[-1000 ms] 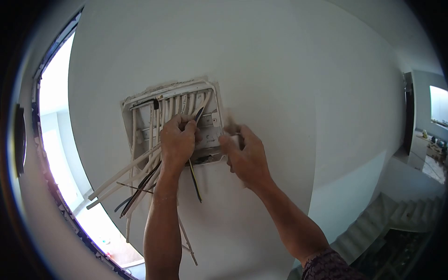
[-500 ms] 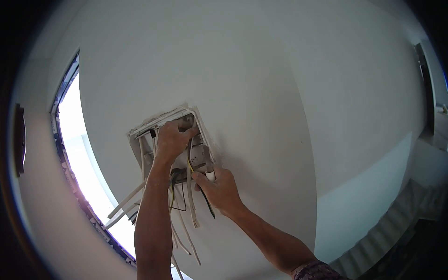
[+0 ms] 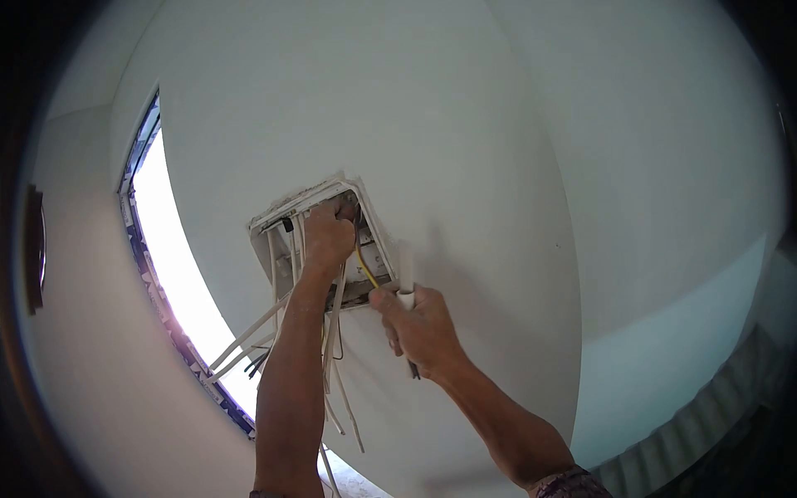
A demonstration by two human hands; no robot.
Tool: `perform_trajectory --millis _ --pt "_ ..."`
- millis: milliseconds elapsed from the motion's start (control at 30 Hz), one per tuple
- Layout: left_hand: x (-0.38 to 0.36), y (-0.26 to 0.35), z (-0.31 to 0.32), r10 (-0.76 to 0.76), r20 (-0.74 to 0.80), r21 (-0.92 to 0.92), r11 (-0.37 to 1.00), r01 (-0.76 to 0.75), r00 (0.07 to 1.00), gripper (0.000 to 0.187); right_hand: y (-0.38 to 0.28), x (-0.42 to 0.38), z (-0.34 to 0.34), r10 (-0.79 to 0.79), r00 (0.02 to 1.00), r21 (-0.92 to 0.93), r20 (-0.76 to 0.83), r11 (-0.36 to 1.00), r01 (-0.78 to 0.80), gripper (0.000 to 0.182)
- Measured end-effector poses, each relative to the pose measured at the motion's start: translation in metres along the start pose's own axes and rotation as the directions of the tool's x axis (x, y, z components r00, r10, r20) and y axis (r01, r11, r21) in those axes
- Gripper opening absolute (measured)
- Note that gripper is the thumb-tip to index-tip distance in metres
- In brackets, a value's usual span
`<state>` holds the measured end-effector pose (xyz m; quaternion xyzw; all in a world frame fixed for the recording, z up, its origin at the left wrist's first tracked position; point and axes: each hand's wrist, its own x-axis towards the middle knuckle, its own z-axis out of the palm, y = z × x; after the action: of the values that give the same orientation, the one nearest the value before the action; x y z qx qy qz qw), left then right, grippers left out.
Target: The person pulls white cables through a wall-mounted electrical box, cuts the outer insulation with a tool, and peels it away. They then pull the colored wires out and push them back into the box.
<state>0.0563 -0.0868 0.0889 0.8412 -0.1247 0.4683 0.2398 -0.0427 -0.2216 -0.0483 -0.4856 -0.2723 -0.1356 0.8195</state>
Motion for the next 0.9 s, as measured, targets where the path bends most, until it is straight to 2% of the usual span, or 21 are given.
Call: perform_trajectory --millis 167,233,267,333,367,433,567,633,667,733,833,900 --pt "-0.01 -0.007 0.019 0.029 -0.113 -0.048 0.998 -0.034 0.993 0.017 -0.029 -0.003 -0.015 0.001 1.0 0.017 -0.004 1.0 -0.001 0.032" --pt "-0.013 -0.019 0.035 0.177 -0.244 -0.074 0.977 -0.2 0.953 0.012 -0.034 -0.004 -0.015 -0.008 0.999 -0.269 -0.051 0.963 -0.006 0.033" --pt "-0.015 -0.024 0.042 0.175 -0.256 -0.082 0.976 -0.202 0.951 0.012 -0.033 -0.003 -0.015 -0.017 0.999 -0.28 -0.046 0.96 0.004 0.033" --pt "-0.023 -0.031 0.049 0.355 -0.428 0.034 0.925 -0.378 0.831 0.011 -0.025 -0.003 -0.014 -0.132 0.991 -0.449 -0.019 0.887 0.11 0.035" --pt "-0.026 -0.033 0.048 0.353 -0.437 0.034 0.926 -0.377 0.827 0.011 -0.023 -0.003 -0.012 -0.136 0.991 -0.453 -0.012 0.884 0.116 0.035" --pt "-0.03 -0.034 0.045 0.348 -0.352 -0.006 0.927 -0.374 0.869 0.013 -0.022 -0.002 -0.009 -0.141 0.99 -0.497 0.019 0.858 0.132 0.037" --pt "-0.035 -0.033 0.037 0.359 -0.306 -0.002 0.926 -0.377 0.882 0.016 -0.018 -0.001 0.003 -0.143 0.99 -0.509 0.02 0.851 0.133 0.037" --pt "-0.035 -0.031 0.03 0.341 -0.241 0.063 0.94 -0.336 0.909 0.021 -0.019 0.0 0.009 -0.059 0.997 -0.393 0.041 0.917 0.07 0.036" --pt "-0.037 -0.028 0.026 0.337 -0.239 0.062 0.941 -0.332 0.911 0.021 -0.02 0.0 0.012 -0.055 0.998 -0.394 0.041 0.917 0.066 0.036" --pt "-0.039 -0.019 0.02 0.28 -0.192 0.187 0.951 -0.245 0.941 0.025 -0.024 0.001 0.019 -0.071 0.996 -0.267 0.047 0.96 0.081 0.033" --pt "-0.032 -0.017 0.025 0.235 -0.187 0.235 0.953 -0.189 0.954 0.029 -0.041 0.0 0.026 -0.022 0.998 -0.222 0.061 0.974 0.035 0.032" --pt "-0.029 -0.015 0.027 0.255 -0.188 0.255 0.945 -0.203 0.949 0.03 -0.052 0.004 0.03 -0.059 0.995 -0.201 0.077 0.977 0.074 0.031"
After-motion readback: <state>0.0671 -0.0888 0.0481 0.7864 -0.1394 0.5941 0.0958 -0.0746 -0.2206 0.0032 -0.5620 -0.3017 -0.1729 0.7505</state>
